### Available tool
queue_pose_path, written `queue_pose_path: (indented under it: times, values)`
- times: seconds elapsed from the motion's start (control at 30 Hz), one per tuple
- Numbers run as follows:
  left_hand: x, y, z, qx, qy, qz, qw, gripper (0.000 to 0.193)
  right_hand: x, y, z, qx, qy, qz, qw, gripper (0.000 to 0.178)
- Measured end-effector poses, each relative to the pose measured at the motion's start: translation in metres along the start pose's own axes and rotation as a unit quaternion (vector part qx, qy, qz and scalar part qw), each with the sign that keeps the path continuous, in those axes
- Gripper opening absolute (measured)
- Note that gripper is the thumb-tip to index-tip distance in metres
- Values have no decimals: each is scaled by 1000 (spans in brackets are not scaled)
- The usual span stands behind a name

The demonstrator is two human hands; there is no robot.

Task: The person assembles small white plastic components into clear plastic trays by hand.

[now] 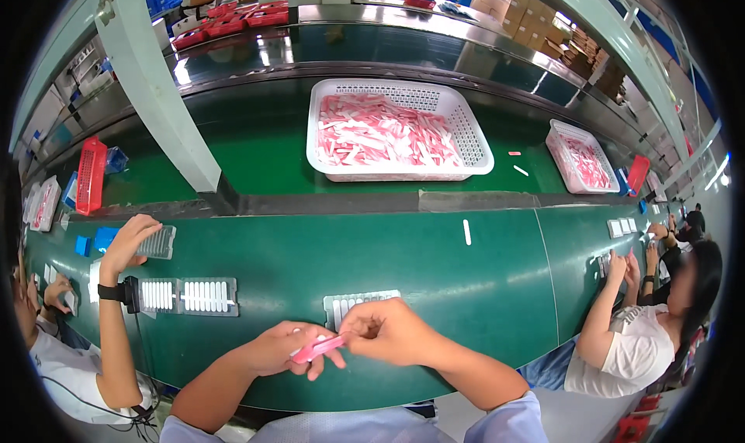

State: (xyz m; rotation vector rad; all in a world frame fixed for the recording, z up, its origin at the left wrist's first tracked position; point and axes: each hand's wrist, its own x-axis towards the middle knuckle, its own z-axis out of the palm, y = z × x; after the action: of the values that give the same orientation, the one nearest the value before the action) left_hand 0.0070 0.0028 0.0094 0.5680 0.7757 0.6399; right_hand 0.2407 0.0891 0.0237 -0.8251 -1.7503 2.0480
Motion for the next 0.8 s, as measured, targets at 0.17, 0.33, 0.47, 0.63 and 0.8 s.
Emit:
queue_pose_path:
  times: [0.17, 0.33, 0.47, 0.63, 0.8]
  values:
    - [1, -1, -2, 56, -22, 14, 998, 38, 7, -11, 2, -195, 42, -135, 971, 17]
    - [2, -5, -3, 43, 10, 56, 997, 35, 5, -5, 12, -138, 74, -113, 981, 15]
    - [4, -8, -6, 61, 30, 36, 997, 34, 4, -5, 7, -161, 66, -106, 979, 11]
    - [4, -4, -5, 29, 62, 50, 996, 36, 1, -6, -36, 50, 214, -118, 968, 8]
    - [3, -7, -8, 5, 69, 80, 994, 38, -9, -7, -45, 88, 201, -59, 974, 10]
